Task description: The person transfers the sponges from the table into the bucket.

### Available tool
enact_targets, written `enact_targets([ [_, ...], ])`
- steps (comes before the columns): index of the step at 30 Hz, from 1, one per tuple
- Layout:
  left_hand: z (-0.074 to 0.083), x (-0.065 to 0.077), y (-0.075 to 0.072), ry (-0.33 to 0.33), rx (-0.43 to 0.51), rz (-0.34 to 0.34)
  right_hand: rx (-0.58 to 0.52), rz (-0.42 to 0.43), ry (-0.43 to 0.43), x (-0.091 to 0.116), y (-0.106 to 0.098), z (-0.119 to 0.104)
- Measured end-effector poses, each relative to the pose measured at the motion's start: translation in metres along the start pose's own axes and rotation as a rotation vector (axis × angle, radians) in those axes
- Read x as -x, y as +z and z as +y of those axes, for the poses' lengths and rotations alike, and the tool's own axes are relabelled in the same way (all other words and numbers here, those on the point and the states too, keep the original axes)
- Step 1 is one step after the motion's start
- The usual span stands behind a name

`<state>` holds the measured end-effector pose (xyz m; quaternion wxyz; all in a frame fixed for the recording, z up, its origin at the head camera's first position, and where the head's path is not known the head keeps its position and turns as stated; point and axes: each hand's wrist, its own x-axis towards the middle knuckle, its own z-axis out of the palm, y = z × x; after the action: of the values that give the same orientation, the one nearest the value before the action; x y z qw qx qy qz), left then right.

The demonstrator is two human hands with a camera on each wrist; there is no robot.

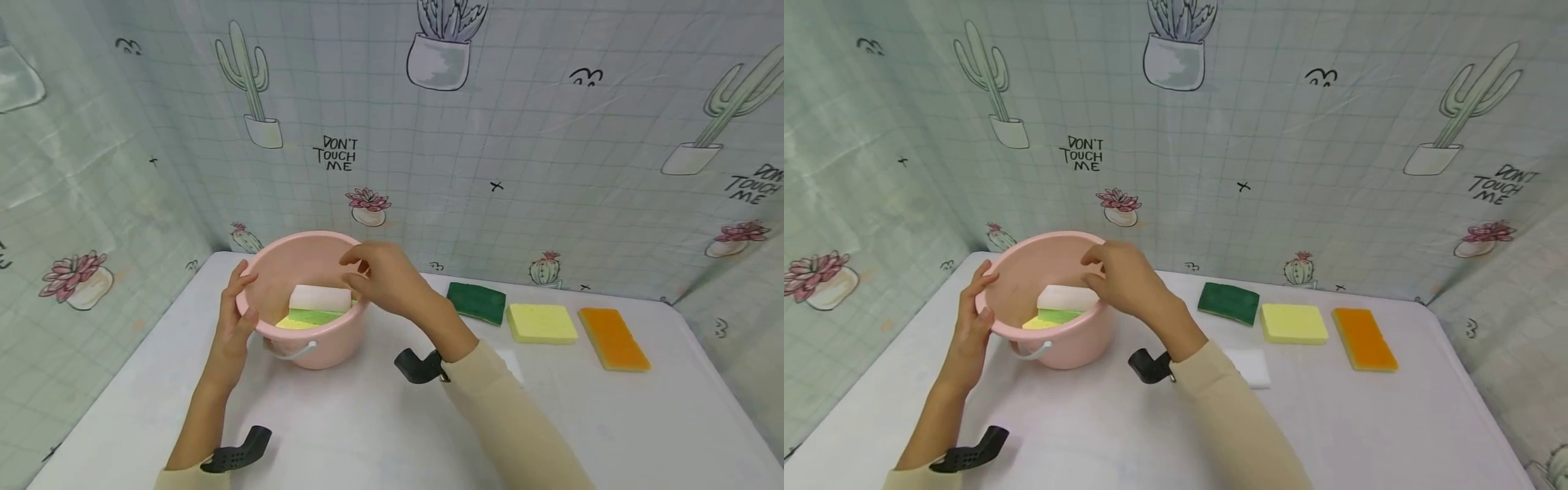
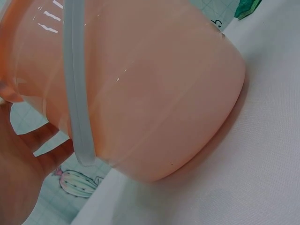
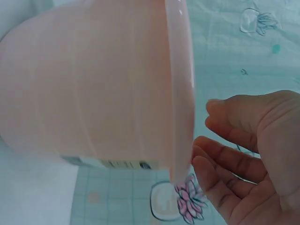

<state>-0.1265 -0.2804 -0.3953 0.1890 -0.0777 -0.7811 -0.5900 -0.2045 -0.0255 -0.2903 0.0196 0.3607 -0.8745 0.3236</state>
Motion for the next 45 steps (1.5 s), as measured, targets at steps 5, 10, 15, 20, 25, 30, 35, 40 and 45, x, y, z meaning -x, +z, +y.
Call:
enact_targets([
  [5,0.001,0.000,-0.001,-0.014,-0.016,0.002,-0.025,0.117,-0.037,0.023,-0.011,0.012],
  [10,0.001,-0.001,-0.002,-0.024,-0.031,-0.002,-0.039,0.203,-0.029,0.046,-0.019,0.027],
  [15,0.002,-0.001,-0.002,-0.028,-0.020,0.003,-0.017,0.247,0.001,0.067,-0.023,0.043],
  [20,0.002,-0.001,-0.001,-0.013,0.017,-0.001,-0.018,0.293,0.042,0.090,-0.025,0.060],
  [25,0.002,0.000,-0.001,-0.013,0.011,-0.007,-0.024,0.323,0.093,0.111,-0.024,0.080],
  [30,-0.001,-0.001,0.001,-0.019,0.003,-0.022,0.022,0.338,0.144,0.132,-0.025,0.106],
  [35,-0.003,-0.001,0.002,-0.010,0.008,-0.016,0.069,0.357,0.190,0.157,-0.034,0.134],
  [40,-0.004,-0.002,0.000,-0.013,-0.013,-0.014,0.107,0.364,0.308,0.181,-0.044,0.154],
  [45,-0.001,-0.001,0.000,-0.018,-0.019,-0.004,0.094,0.352,0.389,0.195,-0.051,0.172],
])
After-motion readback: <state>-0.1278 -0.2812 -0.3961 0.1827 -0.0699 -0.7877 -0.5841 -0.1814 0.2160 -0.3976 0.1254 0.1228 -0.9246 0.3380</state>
